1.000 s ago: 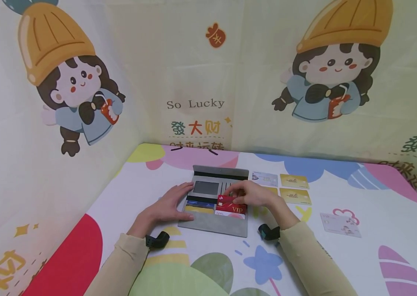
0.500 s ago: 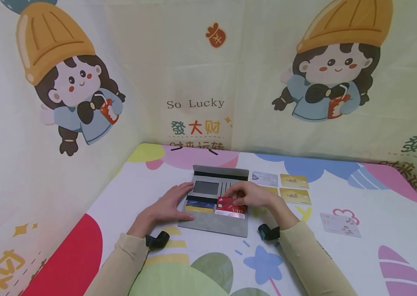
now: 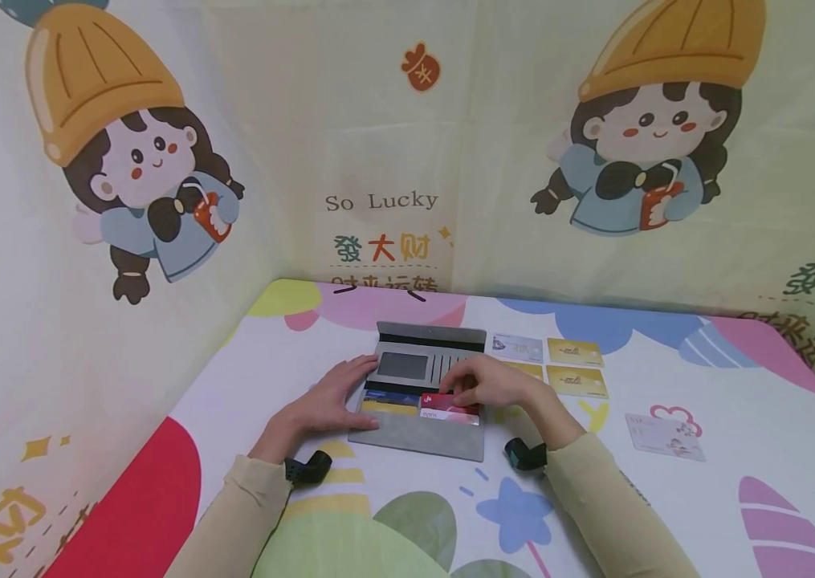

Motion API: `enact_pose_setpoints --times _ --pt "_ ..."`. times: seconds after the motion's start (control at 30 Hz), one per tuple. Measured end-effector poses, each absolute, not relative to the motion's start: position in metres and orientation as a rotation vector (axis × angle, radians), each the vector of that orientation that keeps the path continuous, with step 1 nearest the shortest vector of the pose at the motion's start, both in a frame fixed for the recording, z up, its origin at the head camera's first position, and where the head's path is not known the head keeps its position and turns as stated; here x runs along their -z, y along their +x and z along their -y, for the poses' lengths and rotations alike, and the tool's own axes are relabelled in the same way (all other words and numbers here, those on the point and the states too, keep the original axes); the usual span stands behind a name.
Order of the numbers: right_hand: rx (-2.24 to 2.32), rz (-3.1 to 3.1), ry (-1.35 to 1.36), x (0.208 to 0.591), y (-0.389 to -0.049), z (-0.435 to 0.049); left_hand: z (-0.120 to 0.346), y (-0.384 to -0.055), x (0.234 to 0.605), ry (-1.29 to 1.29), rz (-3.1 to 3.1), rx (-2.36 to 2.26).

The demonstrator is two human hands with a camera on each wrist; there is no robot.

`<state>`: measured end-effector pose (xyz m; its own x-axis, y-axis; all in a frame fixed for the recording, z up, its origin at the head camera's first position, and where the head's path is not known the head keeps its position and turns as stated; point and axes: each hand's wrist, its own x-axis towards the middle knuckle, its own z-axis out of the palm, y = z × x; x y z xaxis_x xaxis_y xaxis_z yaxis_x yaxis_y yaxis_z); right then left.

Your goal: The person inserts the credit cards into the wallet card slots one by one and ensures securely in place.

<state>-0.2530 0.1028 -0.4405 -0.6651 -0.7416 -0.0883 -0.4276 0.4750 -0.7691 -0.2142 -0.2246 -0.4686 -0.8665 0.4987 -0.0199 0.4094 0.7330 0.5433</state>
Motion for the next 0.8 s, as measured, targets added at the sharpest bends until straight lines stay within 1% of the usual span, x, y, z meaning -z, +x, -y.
enact_pose_setpoints --times 0.8 --pt "0.973 -2.357 -1.013 0.4374 -0.2517 -0.1016 0.2253 -0.2147 0.4685 0.729 -2.773 -0.805"
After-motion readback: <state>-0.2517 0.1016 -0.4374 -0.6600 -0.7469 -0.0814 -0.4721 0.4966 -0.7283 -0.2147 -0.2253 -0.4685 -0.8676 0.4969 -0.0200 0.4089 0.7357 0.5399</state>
